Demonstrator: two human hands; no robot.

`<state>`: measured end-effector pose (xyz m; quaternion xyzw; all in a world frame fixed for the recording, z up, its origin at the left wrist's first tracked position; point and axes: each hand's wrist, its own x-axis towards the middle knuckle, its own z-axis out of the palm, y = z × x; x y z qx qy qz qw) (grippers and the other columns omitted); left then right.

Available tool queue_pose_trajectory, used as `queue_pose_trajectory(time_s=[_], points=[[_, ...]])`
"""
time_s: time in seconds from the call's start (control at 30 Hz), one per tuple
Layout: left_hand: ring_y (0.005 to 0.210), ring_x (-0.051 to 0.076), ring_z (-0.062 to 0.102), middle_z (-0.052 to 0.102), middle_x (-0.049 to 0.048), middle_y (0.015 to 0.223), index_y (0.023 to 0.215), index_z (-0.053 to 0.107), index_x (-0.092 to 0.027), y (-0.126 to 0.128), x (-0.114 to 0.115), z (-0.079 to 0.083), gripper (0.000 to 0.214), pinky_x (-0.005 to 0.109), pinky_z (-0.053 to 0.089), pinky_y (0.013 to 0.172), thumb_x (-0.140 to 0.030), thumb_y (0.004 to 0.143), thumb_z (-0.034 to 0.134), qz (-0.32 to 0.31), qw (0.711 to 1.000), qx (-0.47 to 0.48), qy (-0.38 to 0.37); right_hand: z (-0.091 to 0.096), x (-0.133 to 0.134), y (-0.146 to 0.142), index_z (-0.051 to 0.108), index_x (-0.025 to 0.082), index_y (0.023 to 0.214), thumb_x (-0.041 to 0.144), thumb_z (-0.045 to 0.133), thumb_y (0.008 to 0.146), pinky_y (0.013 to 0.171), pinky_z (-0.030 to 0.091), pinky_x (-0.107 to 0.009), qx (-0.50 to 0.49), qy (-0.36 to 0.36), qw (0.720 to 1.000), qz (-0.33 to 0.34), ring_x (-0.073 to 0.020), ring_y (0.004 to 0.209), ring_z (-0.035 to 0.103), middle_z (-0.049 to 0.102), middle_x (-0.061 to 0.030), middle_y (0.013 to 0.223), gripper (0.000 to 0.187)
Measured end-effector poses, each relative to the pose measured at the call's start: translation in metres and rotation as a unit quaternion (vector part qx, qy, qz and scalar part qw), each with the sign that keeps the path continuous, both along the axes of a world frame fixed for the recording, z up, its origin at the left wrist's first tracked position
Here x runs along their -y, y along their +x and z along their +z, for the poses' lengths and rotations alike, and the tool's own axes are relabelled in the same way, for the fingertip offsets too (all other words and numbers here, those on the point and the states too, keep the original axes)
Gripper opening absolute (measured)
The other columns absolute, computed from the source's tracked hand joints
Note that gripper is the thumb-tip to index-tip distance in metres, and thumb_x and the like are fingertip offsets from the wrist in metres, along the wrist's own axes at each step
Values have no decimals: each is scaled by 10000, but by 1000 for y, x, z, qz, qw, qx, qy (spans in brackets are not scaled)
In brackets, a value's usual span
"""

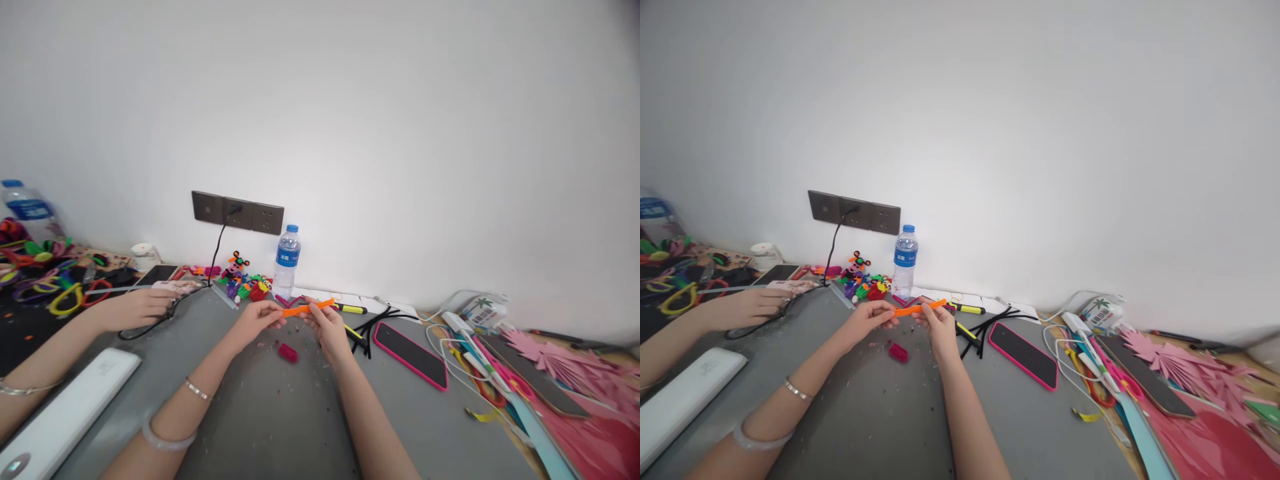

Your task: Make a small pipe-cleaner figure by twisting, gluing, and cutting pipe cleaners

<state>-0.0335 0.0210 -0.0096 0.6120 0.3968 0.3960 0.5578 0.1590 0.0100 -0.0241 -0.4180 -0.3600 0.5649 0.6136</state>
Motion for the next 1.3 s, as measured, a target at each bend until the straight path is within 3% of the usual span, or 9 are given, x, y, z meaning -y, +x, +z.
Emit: queue_pose_trajectory(time_s=[0.27, 0.53, 0.7, 1.0, 1.3], points=[[628, 150, 571, 690, 48, 778, 861, 693, -139, 3, -5, -12, 264, 252, 445, 597, -376, 797, 597, 14, 991, -79, 108, -6, 0, -4, 734, 169, 934, 408, 801, 610, 691, 528, -325, 22, 10, 1000, 20, -210, 678, 679, 722, -38, 674, 408], [570, 148, 537, 681, 54, 690, 832, 733, -119, -1, -7, -10, 291, 241, 404, 550, -366, 773, 593, 70, 987, -102, 105, -10, -4, 0, 712, 177, 864, 485, 805, 581, 618, 528, -336, 47, 14, 999, -9, -227, 661, 665, 714, -54, 736, 429], [525, 145, 522, 655, 33, 619, 844, 736, -121, -7, -12, -13, 311, 241, 396, 520, -383, 746, 600, 92, 986, -103, 98, -8, -5, 3, 680, 179, 757, 526, 798, 547, 548, 493, -310, 69, 16, 997, -44, -204, 574, 620, 660, -26, 610, 423], [534, 144, 547, 599, -10, 575, 756, 672, -141, -8, -14, -17, 208, 247, 430, 552, -345, 726, 646, 90, 991, -33, 90, -2, -3, 10, 700, 184, 670, 391, 783, 564, 448, 382, -273, 198, 60, 977, -45, -170, 482, 531, 633, -21, 563, 248], [584, 154, 590, 623, 3, 631, 834, 646, -130, -7, -13, -20, 245, 267, 465, 597, -340, 711, 678, 75, 995, -6, 65, -11, -5, 7, 610, 194, 621, 362, 746, 598, 477, 407, -273, 205, 73, 976, -31, -166, 486, 539, 605, -2, 561, 217]])
